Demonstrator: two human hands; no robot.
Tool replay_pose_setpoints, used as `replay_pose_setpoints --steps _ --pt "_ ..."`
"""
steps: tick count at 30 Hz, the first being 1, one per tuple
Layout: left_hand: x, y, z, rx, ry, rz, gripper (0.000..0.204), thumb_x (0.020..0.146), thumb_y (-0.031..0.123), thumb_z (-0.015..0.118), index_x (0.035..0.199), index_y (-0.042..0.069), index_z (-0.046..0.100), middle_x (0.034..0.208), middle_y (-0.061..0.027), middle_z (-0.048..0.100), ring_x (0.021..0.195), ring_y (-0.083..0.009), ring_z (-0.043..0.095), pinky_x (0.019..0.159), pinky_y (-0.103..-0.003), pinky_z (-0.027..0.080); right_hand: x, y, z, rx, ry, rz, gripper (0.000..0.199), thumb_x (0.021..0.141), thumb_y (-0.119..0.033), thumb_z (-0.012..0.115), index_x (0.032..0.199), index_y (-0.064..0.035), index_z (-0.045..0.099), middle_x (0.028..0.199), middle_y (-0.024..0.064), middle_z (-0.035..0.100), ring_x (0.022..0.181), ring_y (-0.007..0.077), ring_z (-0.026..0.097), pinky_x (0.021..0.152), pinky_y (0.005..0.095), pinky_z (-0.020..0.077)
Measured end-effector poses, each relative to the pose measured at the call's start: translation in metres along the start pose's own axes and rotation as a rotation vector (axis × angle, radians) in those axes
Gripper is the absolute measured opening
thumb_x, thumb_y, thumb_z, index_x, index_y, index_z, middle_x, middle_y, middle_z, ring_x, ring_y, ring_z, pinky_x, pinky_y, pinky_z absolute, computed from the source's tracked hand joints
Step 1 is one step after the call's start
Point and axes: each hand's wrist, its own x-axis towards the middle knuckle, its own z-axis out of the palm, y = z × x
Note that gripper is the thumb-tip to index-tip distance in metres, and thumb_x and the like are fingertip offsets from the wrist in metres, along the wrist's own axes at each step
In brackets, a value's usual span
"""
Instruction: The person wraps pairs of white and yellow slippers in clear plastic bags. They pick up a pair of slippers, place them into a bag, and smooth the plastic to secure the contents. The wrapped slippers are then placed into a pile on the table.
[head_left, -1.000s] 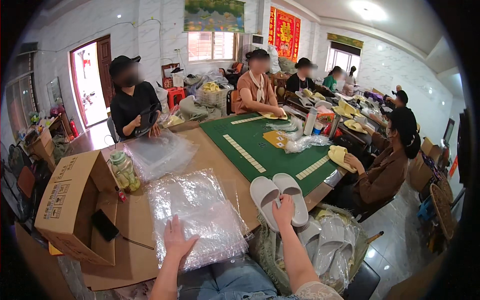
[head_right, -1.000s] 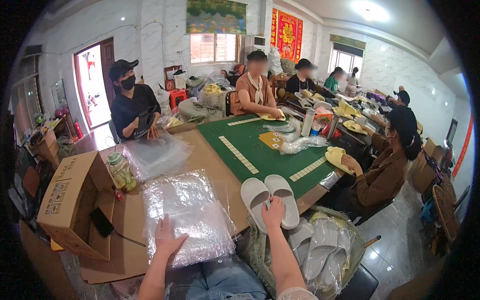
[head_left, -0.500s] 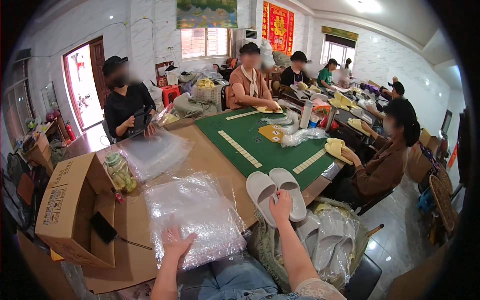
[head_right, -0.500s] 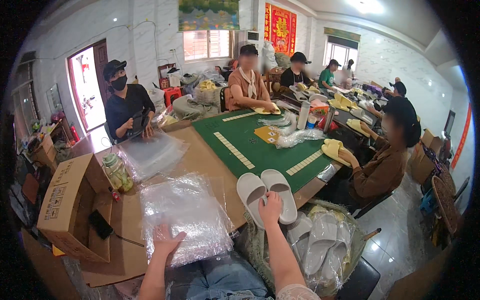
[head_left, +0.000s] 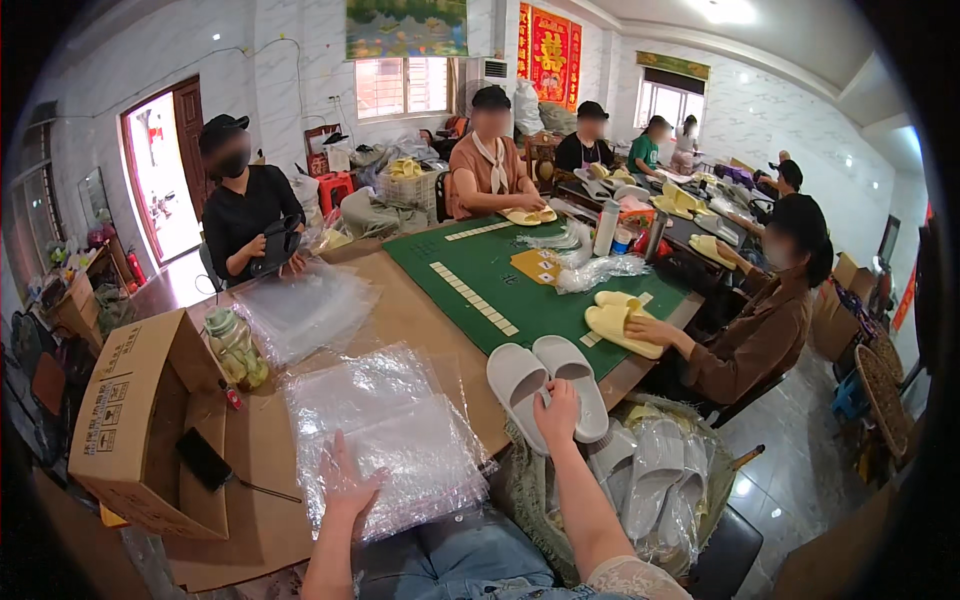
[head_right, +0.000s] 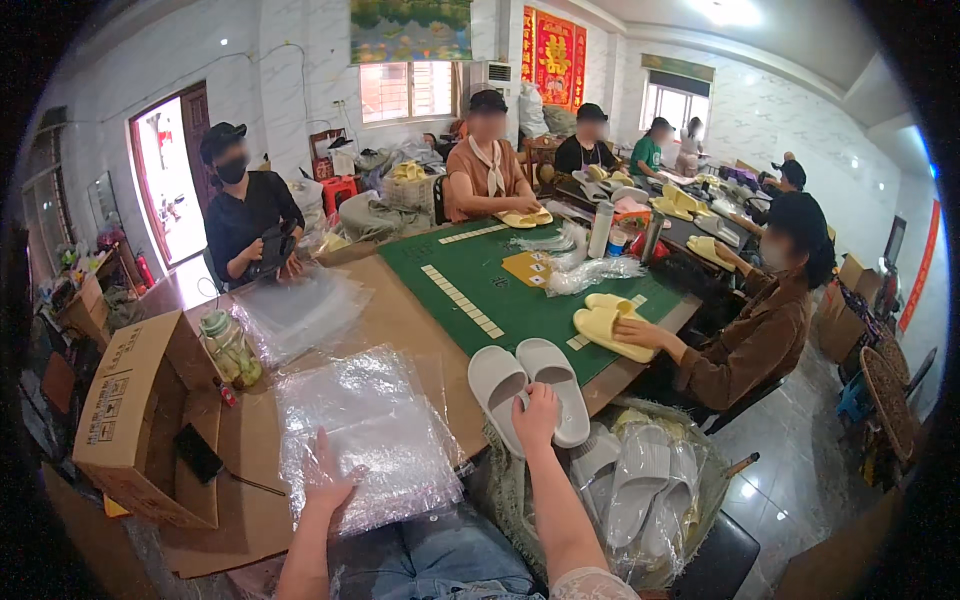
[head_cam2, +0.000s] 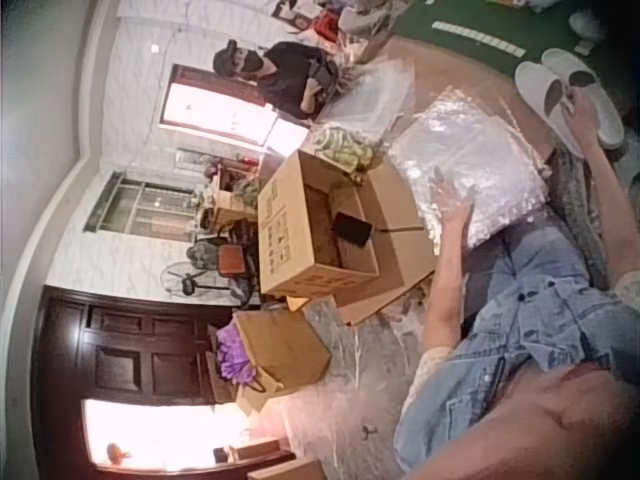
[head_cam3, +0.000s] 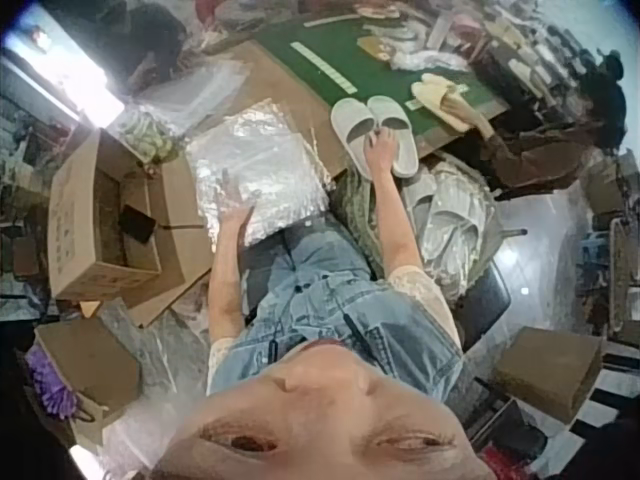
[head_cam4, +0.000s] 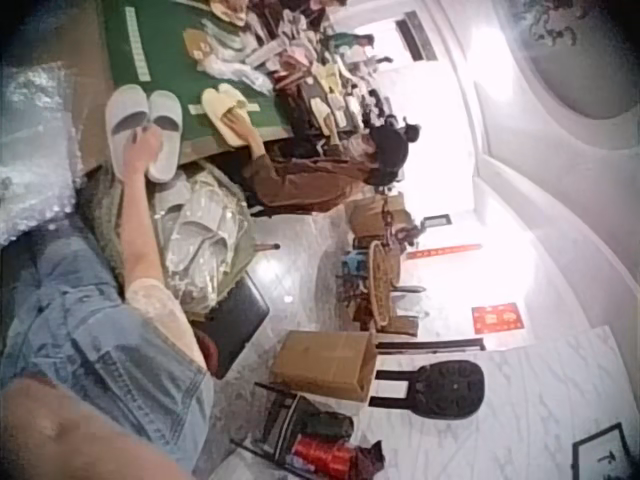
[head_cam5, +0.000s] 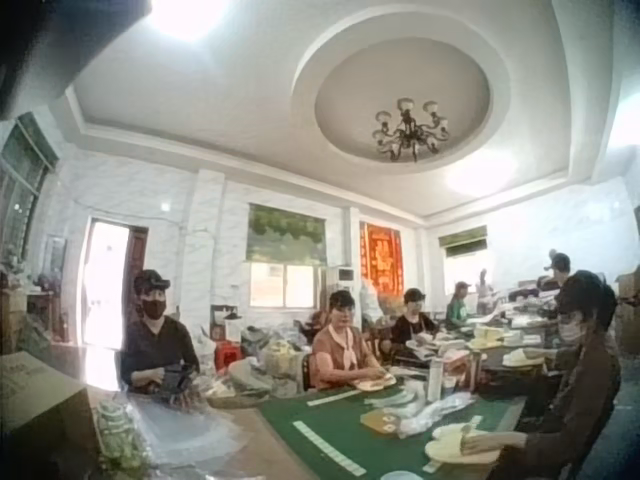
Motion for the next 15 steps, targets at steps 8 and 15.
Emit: replay_pose_setpoints --steps 8,15 --pt "-0.002 0.013 -0.009 0.015 -0.056 -0.102 0.125 0.076 0.057 0.075 0.159 0.004 -0.003 0.163 -0.0242 0.017 0.151 -0.0422 0.014 0.124 -0.046 0.012 -0.002 -0.006 -0.003 0.018 0.011 -0.021 0.028 0.077 -0.010 0.073 0.097 -0.0062 0.054 0.096 0.0122 0.057 0.095 0.0347 0.055 0.084 0.0460 0.0443" --pt "-0.003 0.009 -0.005 -0.014 -0.007 -0.086 0.124 0.075 0.056 0.077 0.159 0.005 0.002 0.162 -0.0247 0.019 0.150 -0.0399 0.017 0.124 -0.044 0.014 -0.003 0.001 0.002 0.061 0.002 -0.048 0.026 0.078 -0.011 0.073 0.097 -0.0070 0.055 0.093 0.0108 0.057 0.090 0.0321 0.057 0.081 0.0445 0.0454"
